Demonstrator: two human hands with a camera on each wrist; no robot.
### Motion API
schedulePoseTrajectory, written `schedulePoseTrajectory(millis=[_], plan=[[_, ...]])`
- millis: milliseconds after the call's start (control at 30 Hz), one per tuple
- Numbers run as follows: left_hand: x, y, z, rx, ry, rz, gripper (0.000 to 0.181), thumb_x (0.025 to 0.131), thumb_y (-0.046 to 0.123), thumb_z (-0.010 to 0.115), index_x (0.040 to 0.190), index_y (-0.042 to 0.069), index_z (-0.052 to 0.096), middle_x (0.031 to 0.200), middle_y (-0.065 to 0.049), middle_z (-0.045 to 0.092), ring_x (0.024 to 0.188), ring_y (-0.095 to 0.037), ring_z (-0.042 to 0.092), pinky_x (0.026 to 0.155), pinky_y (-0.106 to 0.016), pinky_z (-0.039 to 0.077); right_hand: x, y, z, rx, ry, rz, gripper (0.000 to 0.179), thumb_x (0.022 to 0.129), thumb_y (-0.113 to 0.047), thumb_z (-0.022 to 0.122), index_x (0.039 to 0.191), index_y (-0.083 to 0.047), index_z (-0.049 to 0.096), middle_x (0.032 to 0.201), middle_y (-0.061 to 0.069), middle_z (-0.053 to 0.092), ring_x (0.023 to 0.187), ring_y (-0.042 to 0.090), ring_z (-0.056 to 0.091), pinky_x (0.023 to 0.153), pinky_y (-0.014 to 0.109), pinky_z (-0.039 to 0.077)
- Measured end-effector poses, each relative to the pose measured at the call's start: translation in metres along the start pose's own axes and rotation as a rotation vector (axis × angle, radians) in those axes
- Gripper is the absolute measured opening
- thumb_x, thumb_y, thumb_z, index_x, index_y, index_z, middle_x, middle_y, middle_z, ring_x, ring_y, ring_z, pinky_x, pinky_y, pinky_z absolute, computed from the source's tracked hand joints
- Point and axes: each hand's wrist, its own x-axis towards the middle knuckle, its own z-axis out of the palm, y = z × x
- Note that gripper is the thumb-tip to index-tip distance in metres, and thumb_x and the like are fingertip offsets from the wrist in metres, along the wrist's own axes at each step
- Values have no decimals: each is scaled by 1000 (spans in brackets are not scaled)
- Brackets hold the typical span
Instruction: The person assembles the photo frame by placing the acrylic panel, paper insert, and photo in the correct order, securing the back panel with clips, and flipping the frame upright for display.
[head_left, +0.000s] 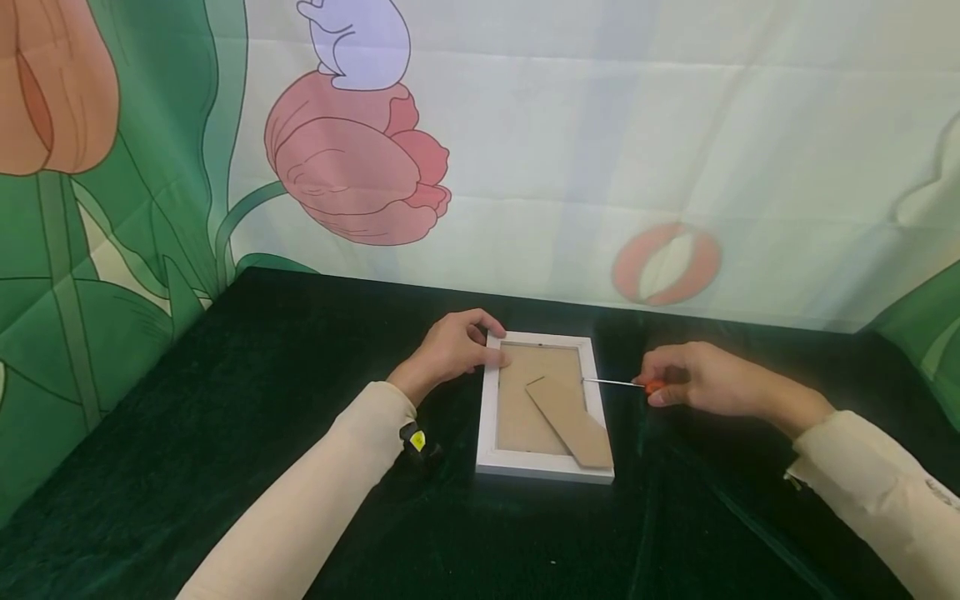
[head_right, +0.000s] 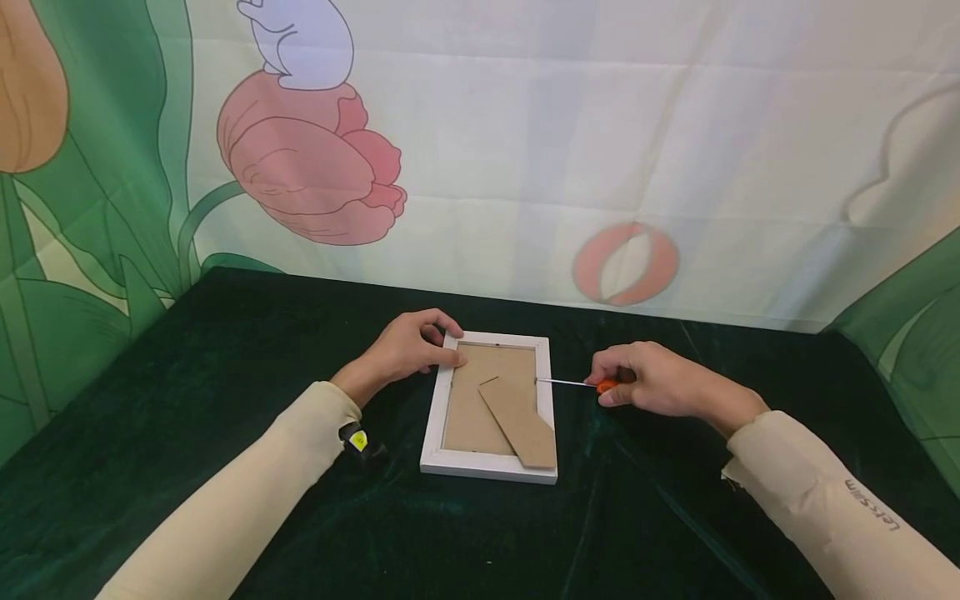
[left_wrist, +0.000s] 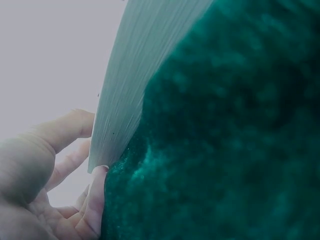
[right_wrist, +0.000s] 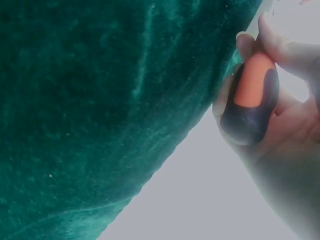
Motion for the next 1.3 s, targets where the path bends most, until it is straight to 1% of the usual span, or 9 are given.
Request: schedulePoseTrajectory(millis=[300, 667, 900, 1300], plan=[[1, 0, 1, 3, -1, -2, 37, 89, 23, 88, 122, 16, 73, 115, -12, 64, 93, -29, 66, 77, -32, 63, 2, -6, -6, -37, -34, 19, 16, 96, -11, 79, 105, -20, 70, 96, -9, 66, 87, 15, 62, 75, 38, 56], [1, 0, 1, 12, -2, 5, 37, 89, 23, 88, 122, 16, 73, 113, -12, 64, 93, -29, 66, 77, -32, 63, 4, -8, -8, -81, -31, 12, 16, 96, -9, 79, 106, -19, 71, 98, -9, 67, 89, 15, 62, 78, 37, 56], [1, -1, 1, 19, 2, 4, 38, 89, 23, 88, 122, 16, 73, 111, -11, 64, 92, -29, 66, 77, -32, 63, 6, -11, -10, -94, -37, -10, 17, 95, -6, 78, 106, -18, 71, 98, -9, 67, 88, 14, 63, 80, 38, 57], [1, -1, 1, 9, -5, -3, 38, 89, 24, 88, 123, 17, 72, 112, -11, 64, 93, -29, 66, 78, -32, 63, 10, -17, -16, -118, -49, -29, 17, 94, -4, 78, 102, -18, 71, 97, -8, 67, 86, 13, 64, 80, 38, 58]])
